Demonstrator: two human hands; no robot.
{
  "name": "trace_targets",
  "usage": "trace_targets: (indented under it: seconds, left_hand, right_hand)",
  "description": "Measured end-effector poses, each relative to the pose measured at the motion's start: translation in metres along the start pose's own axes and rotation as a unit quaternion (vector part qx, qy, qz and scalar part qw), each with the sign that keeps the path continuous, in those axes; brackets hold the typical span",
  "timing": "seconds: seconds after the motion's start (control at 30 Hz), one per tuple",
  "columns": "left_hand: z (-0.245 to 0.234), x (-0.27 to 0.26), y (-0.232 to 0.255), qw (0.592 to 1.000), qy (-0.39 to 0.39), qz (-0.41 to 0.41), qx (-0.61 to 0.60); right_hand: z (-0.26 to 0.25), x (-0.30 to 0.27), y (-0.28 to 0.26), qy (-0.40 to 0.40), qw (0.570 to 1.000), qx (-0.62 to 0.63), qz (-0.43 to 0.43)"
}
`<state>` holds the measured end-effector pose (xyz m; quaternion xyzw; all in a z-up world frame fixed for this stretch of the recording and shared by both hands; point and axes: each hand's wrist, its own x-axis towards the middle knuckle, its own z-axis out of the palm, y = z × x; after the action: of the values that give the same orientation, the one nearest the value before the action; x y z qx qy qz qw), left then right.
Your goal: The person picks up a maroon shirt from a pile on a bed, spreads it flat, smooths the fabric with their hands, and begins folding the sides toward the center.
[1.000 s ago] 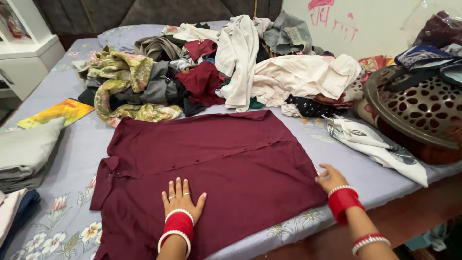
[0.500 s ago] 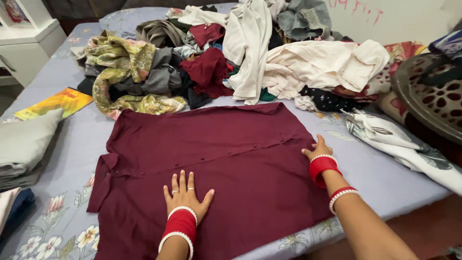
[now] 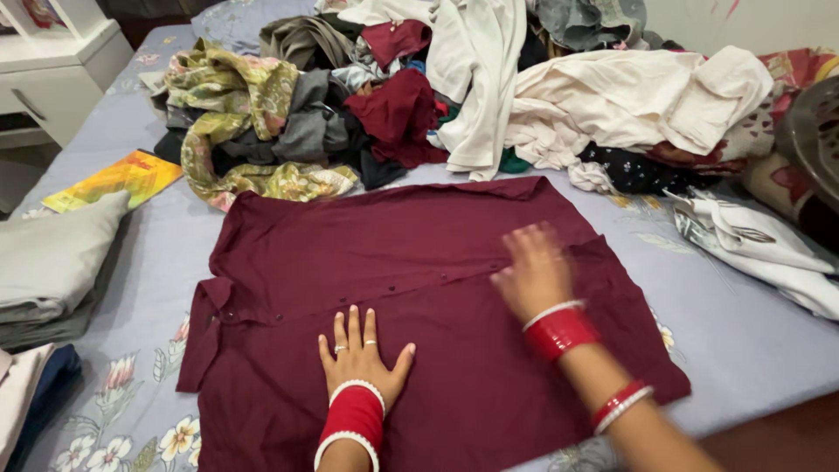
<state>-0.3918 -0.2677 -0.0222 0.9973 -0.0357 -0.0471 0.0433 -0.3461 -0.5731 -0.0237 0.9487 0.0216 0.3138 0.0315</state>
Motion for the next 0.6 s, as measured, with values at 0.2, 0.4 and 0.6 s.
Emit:
trace_targets:
  seconds: [0.2,0.4,0.6]
  left_hand:
    - [0.033,0.014,-0.012,0.995,0.089,0.037,0.039]
    - [0.029,0.009,-0.009,0.996,0.088,0.025,-0.022]
    - [0.024,0.007,-0.009,0.996,0.086,0.021,-0.014]
  right_hand:
    - [-0.083,-0.074,-0.165,-0.324,0.891,0.277,-0.158]
    - [-0.020,-0.100,0.124,-0.266,0.951,0.001,0.155]
    - [0.014,-0.097,0.231,-0.209,0.940,0.053,0.265]
